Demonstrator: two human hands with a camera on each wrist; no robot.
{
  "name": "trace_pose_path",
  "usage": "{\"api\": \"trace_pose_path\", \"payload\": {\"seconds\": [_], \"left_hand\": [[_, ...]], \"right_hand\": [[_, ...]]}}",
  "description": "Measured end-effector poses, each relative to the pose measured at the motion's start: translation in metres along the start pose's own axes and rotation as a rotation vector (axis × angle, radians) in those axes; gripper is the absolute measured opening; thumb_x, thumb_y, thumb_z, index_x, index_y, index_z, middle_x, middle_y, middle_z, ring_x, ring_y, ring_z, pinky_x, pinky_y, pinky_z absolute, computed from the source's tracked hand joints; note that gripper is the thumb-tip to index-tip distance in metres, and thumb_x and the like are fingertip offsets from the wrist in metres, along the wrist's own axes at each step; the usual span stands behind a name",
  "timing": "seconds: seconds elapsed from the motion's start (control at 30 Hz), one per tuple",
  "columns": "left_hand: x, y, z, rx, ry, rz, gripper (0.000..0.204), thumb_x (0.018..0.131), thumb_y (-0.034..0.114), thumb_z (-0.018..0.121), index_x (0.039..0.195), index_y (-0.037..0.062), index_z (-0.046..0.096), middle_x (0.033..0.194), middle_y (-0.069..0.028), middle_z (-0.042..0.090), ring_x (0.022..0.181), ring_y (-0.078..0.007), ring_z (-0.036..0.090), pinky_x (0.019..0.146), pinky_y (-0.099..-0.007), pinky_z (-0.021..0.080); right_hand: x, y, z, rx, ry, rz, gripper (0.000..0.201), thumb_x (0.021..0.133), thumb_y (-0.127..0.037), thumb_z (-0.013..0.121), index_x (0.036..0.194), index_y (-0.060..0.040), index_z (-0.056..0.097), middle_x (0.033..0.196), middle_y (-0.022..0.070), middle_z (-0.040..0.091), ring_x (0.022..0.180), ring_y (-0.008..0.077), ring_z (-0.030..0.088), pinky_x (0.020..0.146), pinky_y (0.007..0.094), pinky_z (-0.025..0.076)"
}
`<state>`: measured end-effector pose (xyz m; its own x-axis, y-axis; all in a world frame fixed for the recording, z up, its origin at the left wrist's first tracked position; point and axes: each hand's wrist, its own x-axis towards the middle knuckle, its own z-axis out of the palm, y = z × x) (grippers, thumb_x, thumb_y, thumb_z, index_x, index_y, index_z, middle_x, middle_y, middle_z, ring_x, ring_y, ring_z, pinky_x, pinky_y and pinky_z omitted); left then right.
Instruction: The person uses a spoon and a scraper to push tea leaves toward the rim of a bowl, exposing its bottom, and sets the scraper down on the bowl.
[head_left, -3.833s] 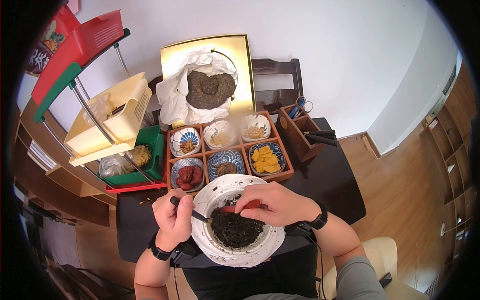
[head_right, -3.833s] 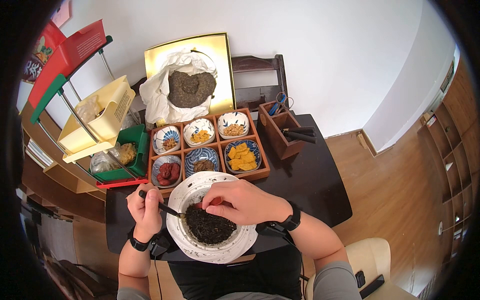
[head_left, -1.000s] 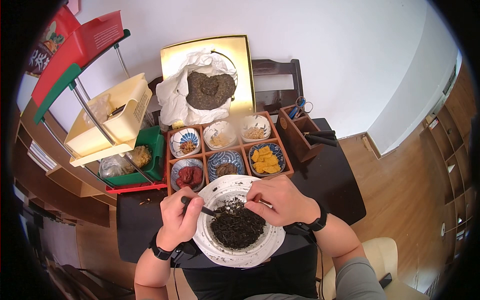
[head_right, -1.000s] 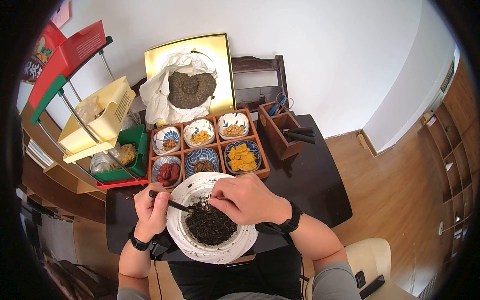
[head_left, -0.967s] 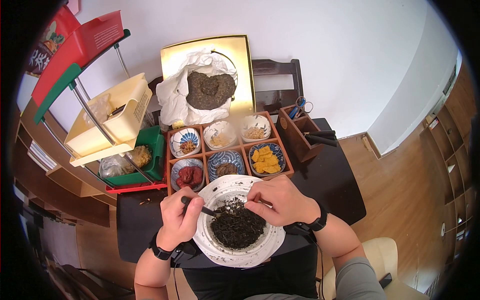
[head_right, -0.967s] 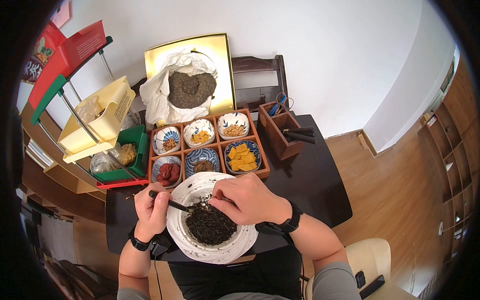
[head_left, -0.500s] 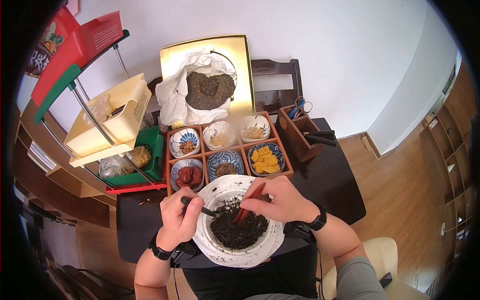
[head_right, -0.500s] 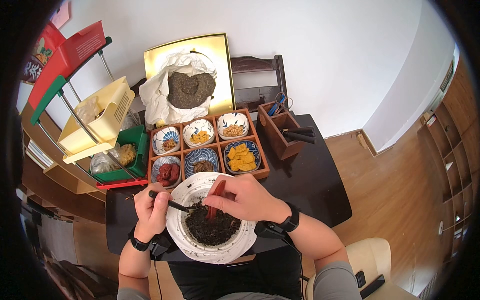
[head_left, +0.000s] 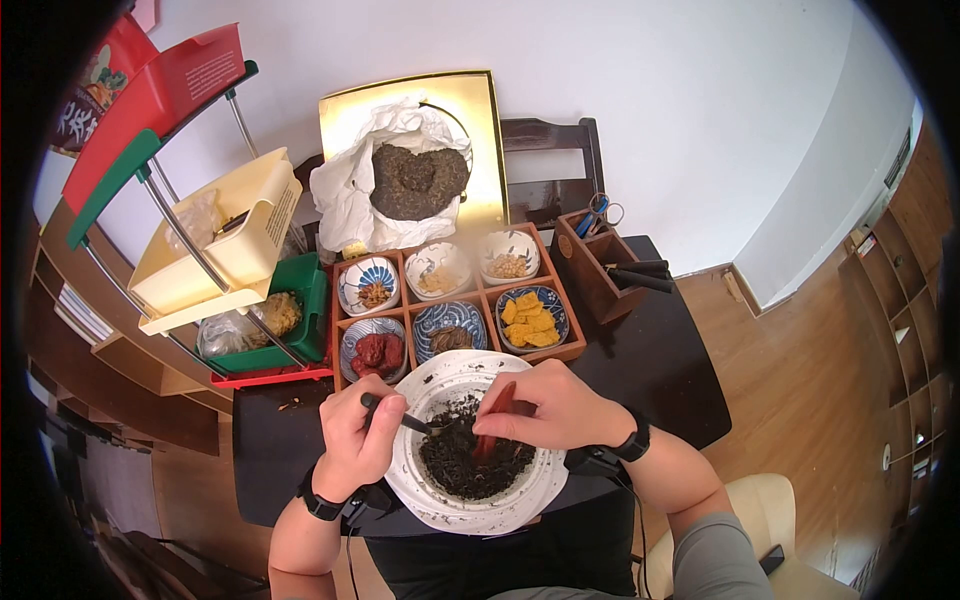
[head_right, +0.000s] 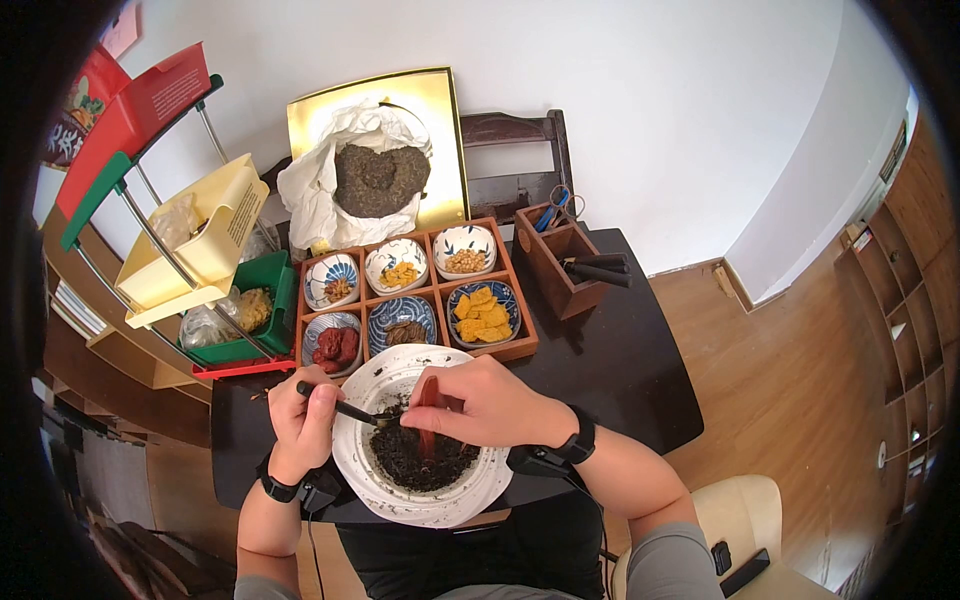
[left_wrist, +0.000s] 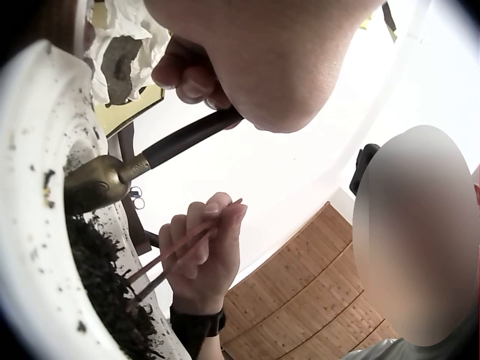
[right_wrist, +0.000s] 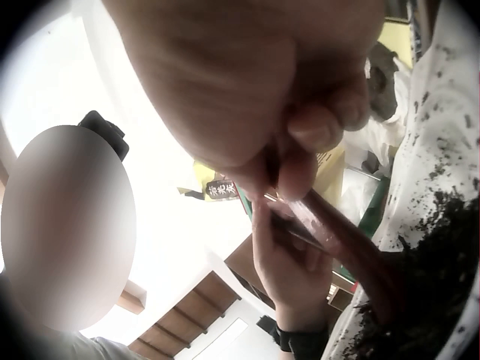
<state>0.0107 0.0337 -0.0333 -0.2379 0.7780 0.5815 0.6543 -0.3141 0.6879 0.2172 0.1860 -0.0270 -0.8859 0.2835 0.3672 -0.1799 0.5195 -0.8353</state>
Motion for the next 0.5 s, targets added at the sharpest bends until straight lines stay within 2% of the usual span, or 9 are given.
{"api": "trace_pose_path", "payload": {"seconds": [0.07,0.13,0.17,0.23,0.37,0.43,0.5], "left_hand": [[-0.0001,-0.0007,0.0005,-0.001,0.0,-0.007,0.019,0.091,0.009,0.06,0.076,-0.0012,0.059,0.061,-0.0083,0.055,0.05,-0.0193,0.052,0.049,-0.0288,0.039],[0.0,-0.0027,0.0018,-0.009,0.002,0.04,0.027,0.098,0.016,0.052,0.077,-0.0006,0.058,0.06,-0.0033,0.052,0.049,-0.0094,0.044,0.048,-0.0253,0.033],[0.0002,-0.0019,0.0013,-0.009,0.003,0.04,0.027,0.098,0.016,0.052,0.077,-0.0006,0.058,0.06,-0.0033,0.052,0.049,-0.0094,0.044,0.048,-0.0253,0.033],[0.0007,0.0004,-0.0003,-0.004,0.0,0.005,0.019,0.091,0.009,0.061,0.076,-0.001,0.059,0.061,-0.0081,0.054,0.05,-0.0185,0.051,0.049,-0.0287,0.039],[0.0004,-0.0001,-0.0001,-0.007,0.003,0.008,0.018,0.091,0.009,0.061,0.076,-0.001,0.059,0.061,-0.0081,0.054,0.05,-0.0184,0.051,0.049,-0.0286,0.039],[0.0004,0.0001,-0.0003,0.0,-0.001,0.007,0.018,0.091,0.009,0.061,0.076,-0.0009,0.059,0.061,-0.008,0.054,0.05,-0.0184,0.051,0.049,-0.0286,0.039],[0.0003,-0.0002,-0.0003,0.001,0.0,0.007,0.018,0.091,0.009,0.061,0.076,-0.0009,0.059,0.061,-0.008,0.054,0.05,-0.0184,0.051,0.049,-0.0286,0.039]], "right_hand": [[0.0002,0.0012,0.0,-0.063,0.024,-0.004,0.013,0.086,-0.016,0.075,0.086,-0.0044,0.069,0.071,0.0041,0.069,0.056,0.0092,0.062,0.053,0.0222,0.046],[0.0001,0.0042,0.0004,-0.088,0.124,-0.002,0.013,0.086,-0.015,0.075,0.087,-0.0034,0.069,0.07,0.0035,0.068,0.054,0.0091,0.061,0.052,0.0219,0.046],[-0.0004,0.0046,0.0004,-0.088,0.124,-0.002,0.013,0.086,-0.015,0.075,0.087,-0.0034,0.069,0.07,0.0035,0.068,0.054,0.0091,0.061,0.052,0.0219,0.046],[-0.0016,0.005,0.0003,-0.068,0.193,0.023,0.014,0.086,-0.015,0.075,0.088,-0.0025,0.07,0.07,0.0031,0.068,0.055,0.0089,0.061,0.053,0.0223,0.046],[-0.0018,0.0059,0.0006,-0.009,0.21,-0.022,0.02,0.089,-0.02,0.073,0.085,-0.0014,0.066,0.065,0.0039,0.065,0.052,0.0086,0.057,0.051,0.0237,0.045],[-0.0023,0.0045,-0.0022,0.061,0.033,0.023,0.02,0.089,-0.02,0.073,0.086,-0.0016,0.067,0.066,0.0036,0.066,0.053,0.009,0.058,0.052,0.0233,0.045],[-0.0005,0.0031,-0.0011,0.057,-0.007,0.013,0.019,0.088,-0.02,0.073,0.087,-0.0021,0.067,0.066,0.0035,0.066,0.054,0.0093,0.059,0.052,0.0231,0.045]]}}
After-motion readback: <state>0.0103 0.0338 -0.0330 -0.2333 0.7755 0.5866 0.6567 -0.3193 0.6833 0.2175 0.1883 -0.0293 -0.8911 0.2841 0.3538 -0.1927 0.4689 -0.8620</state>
